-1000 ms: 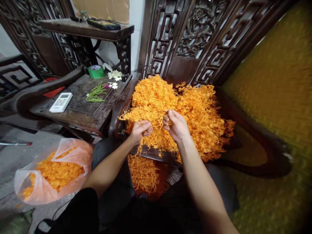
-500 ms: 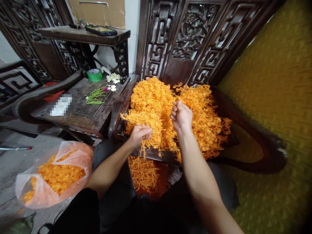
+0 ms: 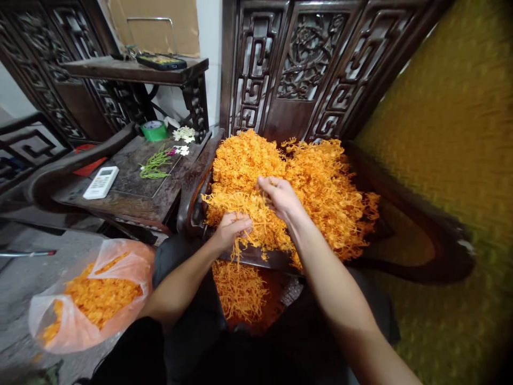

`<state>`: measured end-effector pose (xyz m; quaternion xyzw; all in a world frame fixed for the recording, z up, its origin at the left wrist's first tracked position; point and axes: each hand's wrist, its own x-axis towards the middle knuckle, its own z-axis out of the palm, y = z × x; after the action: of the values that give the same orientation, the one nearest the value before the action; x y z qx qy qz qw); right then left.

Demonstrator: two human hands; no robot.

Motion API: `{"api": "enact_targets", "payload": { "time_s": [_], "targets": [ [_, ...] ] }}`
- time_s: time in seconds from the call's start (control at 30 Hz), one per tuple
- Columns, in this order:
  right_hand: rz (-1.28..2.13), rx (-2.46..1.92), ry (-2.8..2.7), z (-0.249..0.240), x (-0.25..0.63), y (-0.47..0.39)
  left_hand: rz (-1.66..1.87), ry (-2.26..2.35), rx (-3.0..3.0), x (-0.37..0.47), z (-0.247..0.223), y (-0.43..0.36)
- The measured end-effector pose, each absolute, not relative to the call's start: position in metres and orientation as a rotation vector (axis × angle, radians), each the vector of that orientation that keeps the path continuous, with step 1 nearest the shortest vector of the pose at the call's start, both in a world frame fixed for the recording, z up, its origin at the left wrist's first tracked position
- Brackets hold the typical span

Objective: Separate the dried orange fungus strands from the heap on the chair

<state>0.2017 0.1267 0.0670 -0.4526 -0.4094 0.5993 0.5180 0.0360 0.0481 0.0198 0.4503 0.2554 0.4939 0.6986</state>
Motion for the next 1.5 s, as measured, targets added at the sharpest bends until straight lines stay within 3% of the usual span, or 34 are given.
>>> {"api": "enact_targets", "payload": {
  "time_s": [0.2, 0.63, 0.77, 0.9, 0.97, 1.37, 1.5],
  "targets": [
    [1.231, -1.014, -0.863, 0.077, 0.228, 0.146, 1.146, 0.557, 0.933, 0.029, 0.031, 0.045],
    [1.442, -0.825, -2.325, 0.113, 0.228, 0.114, 0.963, 0.472, 1.006, 0.01, 0.031, 0.056],
    [1.538, -0.93, -1.886, 0.102, 0.227, 0.119, 0.947, 0.495, 1.027, 0.011, 0.031, 0.056],
    [1.311, -0.986, -1.034, 0.089, 0.242, 0.136, 0.922, 0.514, 1.051, 0.011, 0.03, 0.057],
    [1.239, -1.009, -0.874, 0.084, 0.25, 0.141, 0.922, 0.521, 1.061, 0.011, 0.029, 0.058],
    [1.393, -0.932, -1.229, 0.079, 0.219, 0.073, 1.028, 0.635, 1.197, 0.014, 0.006, 0.071],
    [0.964, -1.166, -1.564, 0.081, 0.203, 0.057, 1.139, 0.765, 1.405, 0.017, 0.008, 0.07]
  ]
}}
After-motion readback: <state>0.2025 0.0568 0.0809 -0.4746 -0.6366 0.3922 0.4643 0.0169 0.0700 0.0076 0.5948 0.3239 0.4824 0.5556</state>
